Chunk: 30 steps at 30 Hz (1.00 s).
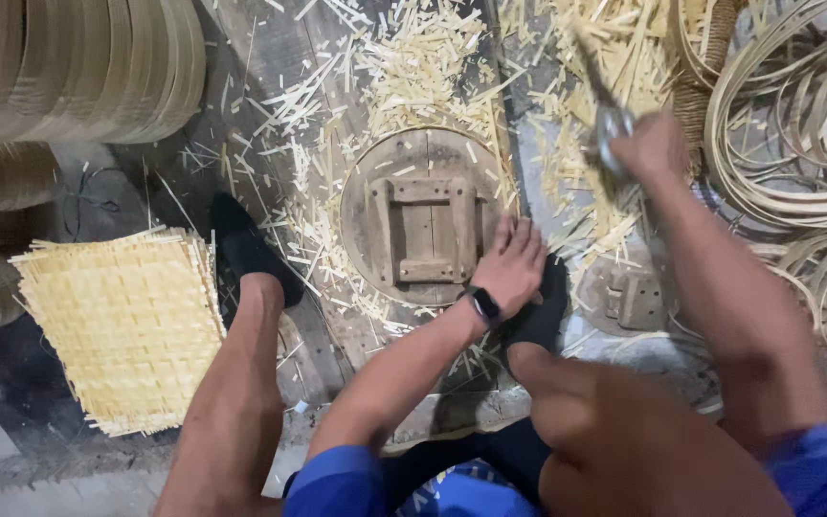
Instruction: The person places a woven mat onto a wooden mold, secures it with a circular frame, and uses shears to trim the excess material around the edge. The person then removes the frame and places the finished circular mat onto a stack.
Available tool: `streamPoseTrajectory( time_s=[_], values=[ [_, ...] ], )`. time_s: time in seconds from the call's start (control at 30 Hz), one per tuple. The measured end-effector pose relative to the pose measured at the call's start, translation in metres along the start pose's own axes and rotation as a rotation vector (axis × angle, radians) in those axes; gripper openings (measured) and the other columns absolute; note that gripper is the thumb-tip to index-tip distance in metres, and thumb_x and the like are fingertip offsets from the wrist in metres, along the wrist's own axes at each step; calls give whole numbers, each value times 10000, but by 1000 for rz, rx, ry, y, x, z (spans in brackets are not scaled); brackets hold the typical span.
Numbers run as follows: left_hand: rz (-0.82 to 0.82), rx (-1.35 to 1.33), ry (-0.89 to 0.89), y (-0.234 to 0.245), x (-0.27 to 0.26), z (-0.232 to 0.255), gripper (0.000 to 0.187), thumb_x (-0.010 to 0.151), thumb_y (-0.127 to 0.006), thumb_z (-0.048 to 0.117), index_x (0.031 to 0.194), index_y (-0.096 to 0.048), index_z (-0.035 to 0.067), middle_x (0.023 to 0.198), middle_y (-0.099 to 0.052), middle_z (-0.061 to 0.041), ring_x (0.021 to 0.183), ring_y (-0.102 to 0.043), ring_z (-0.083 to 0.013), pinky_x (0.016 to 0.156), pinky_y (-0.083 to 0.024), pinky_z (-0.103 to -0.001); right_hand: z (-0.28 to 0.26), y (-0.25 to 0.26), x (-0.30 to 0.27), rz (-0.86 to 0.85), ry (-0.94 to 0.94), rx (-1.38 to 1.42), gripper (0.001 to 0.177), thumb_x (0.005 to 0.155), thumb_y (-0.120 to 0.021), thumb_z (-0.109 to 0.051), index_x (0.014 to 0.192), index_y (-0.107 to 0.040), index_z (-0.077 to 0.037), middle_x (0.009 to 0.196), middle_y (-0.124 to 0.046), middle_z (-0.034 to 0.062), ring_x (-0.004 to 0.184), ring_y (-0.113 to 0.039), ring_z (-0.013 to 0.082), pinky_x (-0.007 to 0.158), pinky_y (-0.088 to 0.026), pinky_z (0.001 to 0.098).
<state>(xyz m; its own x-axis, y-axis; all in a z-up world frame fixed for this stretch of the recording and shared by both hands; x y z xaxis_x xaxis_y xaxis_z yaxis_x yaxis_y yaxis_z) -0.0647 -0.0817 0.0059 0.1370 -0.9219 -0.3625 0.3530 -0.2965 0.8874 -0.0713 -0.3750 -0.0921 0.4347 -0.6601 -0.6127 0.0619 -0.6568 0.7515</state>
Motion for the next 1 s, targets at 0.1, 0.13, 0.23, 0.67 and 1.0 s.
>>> streamPoseTrajectory(
  time_s=[0.1, 0.13, 0.23, 0.67, 1.0],
  values=[
    [-57, 35, -64, -8, 18, -3, 589, 799, -704, 454, 1192, -687, 15, 1191, -696, -155, 1332, -514, -358, 1221, -226, -631, 16, -11, -42, 14, 104, 206, 612, 684, -946, -368, 1062, -650, 12, 965, -627, 133, 752, -674, 249, 615, -548, 402],
    [-96, 38, -87, -12, 25, -7, 594, 712, -707, 467, 1123, -704, 38, 1114, -719, -127, 1258, -563, -331, 1185, -280, -623, 21, -10, -52, 14, 99, 271, 613, 684, -922, -302, 1112, -621, 16, 1063, -568, 125, 760, -683, 246, 598, -574, 407],
    [-343, -192, -81, -22, 48, -20, 265, 960, -561, 260, 1043, -787, 150, 1139, -761, -135, 1188, -677, -318, 1105, -501, -480, 27, -1, -71, 216, 376, 131, 469, 791, -899, -170, 1122, -652, 54, 1081, -598, 183, 839, -658, 259, 679, -561, 391],
    [-294, -308, 564, 95, 64, -234, 438, 1069, -610, 435, 1037, -808, 46, 981, -736, -205, 899, -698, -323, 919, -548, -453, -53, -42, -126, -522, 70, 641, 293, 870, -771, -224, 1090, -725, -35, 885, -763, 73, 743, -716, 134, 660, -593, 267],
    [-14, -908, 638, 77, 65, -230, 285, 755, -867, 268, 976, -826, 92, 881, -797, -114, 734, -741, -182, 729, -590, -313, -47, -71, -119, -490, 73, 812, 241, 836, -835, -116, 972, -679, 6, 846, -734, 84, 737, -704, 133, 648, -580, 263]
  ],
)
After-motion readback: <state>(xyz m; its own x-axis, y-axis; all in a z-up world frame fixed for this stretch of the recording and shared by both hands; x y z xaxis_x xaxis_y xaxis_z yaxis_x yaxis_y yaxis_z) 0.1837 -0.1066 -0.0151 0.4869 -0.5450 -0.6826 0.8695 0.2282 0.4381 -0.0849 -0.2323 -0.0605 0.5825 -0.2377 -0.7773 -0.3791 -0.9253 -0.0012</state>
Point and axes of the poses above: each hand's wrist, its own x-axis towards the middle knuckle, its own y-axis out of the back of the hand, z = x × y, the point moved 1 cm from there along x, towards the middle knuckle
